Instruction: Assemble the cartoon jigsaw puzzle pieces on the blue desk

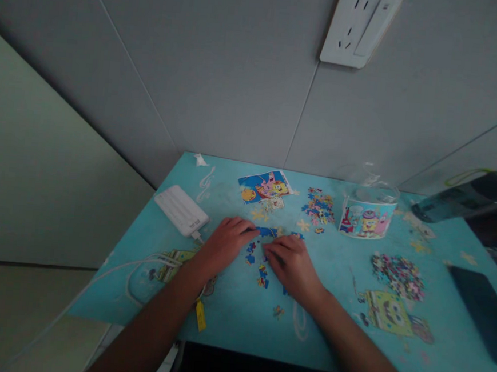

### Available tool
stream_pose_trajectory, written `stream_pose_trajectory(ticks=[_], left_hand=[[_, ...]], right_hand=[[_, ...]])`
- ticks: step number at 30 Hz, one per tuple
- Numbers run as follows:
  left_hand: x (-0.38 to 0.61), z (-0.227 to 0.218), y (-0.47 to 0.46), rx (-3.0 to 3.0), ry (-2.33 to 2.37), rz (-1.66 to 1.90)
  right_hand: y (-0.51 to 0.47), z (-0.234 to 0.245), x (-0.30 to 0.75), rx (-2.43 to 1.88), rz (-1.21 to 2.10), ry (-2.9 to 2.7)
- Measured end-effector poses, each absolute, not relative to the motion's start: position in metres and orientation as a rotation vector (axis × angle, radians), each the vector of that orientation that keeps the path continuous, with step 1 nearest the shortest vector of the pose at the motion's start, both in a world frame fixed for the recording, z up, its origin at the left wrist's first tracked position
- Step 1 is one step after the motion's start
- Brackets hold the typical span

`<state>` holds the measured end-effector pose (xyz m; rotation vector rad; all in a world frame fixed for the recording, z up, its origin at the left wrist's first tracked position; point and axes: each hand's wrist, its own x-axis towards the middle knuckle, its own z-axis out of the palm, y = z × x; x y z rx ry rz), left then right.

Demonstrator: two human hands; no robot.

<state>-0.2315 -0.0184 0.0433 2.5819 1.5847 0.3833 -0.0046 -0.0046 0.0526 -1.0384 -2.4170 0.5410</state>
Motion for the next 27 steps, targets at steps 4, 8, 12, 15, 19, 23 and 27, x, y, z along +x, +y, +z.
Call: stream_pose_trajectory(ticks=[4,8,12,15,19,23,27], left_hand=[[-0.231,0.045,-0.018,2.571,1.580,0.393],[-0.230,0.046,-0.018,2.563,1.573,0.423],[-0.230,0.048,-0.019,2.555,1.567,0.435],[-0.230,0.049,-0.019,2.554,1.573,0.428],[-0.231,0.048,-0.019,2.567,1.562,0.418],[-0.230,0.049,-0.019,2.559,1.565,0.421],[-0.230,0.049,-0.019,2.548,1.569,0.409]], right_hand=[[-0.006,0.055,-0.019,-1.093,0.526,-2.448],[-0.006,0.058,-0.032,-1.135,0.494,-2.495],[-0.006,0.057,-0.036,-1.130,0.485,-2.502],[-0.005,0.055,-0.035,-1.089,0.516,-2.499],[-0.004,0.053,-0.033,-1.069,0.517,-2.475],[-0.005,0.053,-0.033,-1.073,0.506,-2.469],[-0.006,0.054,-0.033,-1.077,0.507,-2.470]])
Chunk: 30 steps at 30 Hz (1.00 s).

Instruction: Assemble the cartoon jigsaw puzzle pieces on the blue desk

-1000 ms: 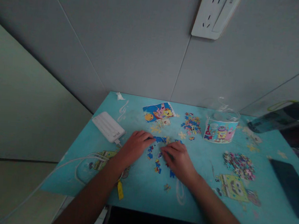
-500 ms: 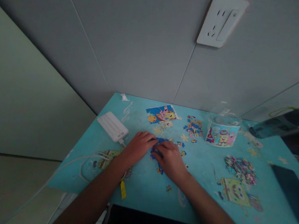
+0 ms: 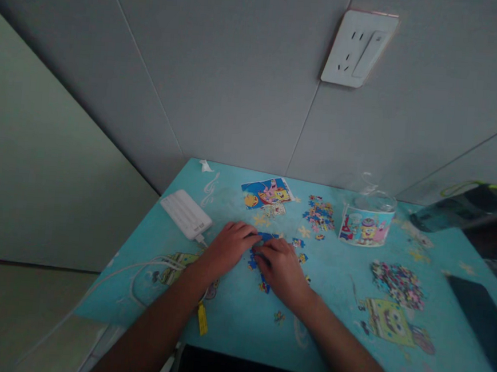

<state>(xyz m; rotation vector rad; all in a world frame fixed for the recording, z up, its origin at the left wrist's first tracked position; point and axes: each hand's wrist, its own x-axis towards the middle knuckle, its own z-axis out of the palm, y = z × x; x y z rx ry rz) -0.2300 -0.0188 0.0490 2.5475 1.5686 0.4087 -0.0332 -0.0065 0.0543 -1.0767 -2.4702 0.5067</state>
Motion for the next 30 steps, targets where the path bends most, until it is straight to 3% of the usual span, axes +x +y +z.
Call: stream_pose_trajectory(ticks=[16,30], left_hand=[[-0.232,0.045,-0.018,2.541,1.564,0.435],[-0.234,0.040,-0.018,2.537,1.555,0.430]], right_hand=[[-0.008,0.066,0.003,-1.085,0.478,-2.467],[0.026,0.061,0.072,-1.375,0.323,-2.160]])
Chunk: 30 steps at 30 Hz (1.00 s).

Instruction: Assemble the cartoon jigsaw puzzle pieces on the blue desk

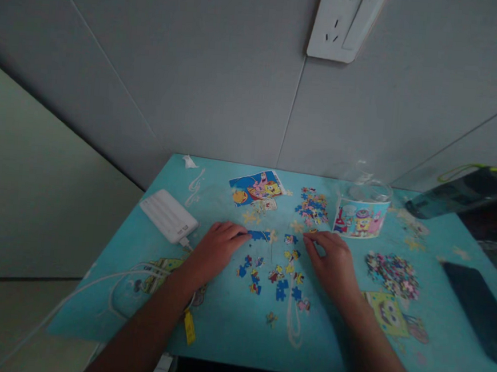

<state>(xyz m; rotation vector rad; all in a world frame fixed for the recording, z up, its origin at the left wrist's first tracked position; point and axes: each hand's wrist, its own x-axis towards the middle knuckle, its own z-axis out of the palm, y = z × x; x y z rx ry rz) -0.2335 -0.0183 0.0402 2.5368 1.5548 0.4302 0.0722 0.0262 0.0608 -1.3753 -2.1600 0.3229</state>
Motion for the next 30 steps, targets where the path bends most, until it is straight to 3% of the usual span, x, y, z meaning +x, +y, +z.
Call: stream_pose_trajectory(ticks=[30], left_hand=[[-0.221,0.039,-0.021,2.594,1.553,0.328]], right_hand=[[0.020,0.049,0.058,-1.237,0.410,-2.299]])
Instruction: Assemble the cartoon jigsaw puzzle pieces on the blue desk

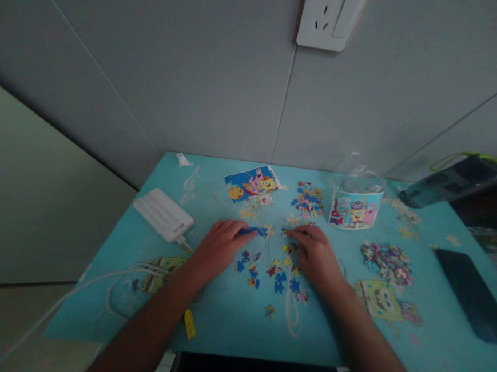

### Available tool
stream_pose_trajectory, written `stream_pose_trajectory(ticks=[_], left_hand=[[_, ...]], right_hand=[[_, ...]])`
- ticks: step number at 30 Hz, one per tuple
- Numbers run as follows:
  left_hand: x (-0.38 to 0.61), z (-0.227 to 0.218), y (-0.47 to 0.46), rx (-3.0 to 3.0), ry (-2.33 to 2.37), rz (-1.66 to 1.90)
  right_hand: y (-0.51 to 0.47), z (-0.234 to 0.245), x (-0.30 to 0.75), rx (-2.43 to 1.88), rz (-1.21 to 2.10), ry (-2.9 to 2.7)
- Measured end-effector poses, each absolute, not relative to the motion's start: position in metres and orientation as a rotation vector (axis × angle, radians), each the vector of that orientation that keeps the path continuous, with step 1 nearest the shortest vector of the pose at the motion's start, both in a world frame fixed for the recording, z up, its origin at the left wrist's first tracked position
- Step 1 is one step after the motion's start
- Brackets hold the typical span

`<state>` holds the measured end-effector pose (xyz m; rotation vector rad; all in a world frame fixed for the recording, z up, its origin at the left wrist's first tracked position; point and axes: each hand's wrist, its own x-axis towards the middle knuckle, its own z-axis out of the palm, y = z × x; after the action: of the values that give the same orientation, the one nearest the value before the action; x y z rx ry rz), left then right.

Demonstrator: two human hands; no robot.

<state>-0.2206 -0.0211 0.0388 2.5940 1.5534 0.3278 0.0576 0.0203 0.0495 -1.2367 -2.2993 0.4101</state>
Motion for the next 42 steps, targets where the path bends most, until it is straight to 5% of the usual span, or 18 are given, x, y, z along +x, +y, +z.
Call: stream_pose_trajectory(ticks=[42], left_hand=[[-0.2289,0.0384,-0.0190,2.545,1.543,0.370]], right_hand=[[0.0214,0.0547,0.0577,-1.234,0.498,-2.156]])
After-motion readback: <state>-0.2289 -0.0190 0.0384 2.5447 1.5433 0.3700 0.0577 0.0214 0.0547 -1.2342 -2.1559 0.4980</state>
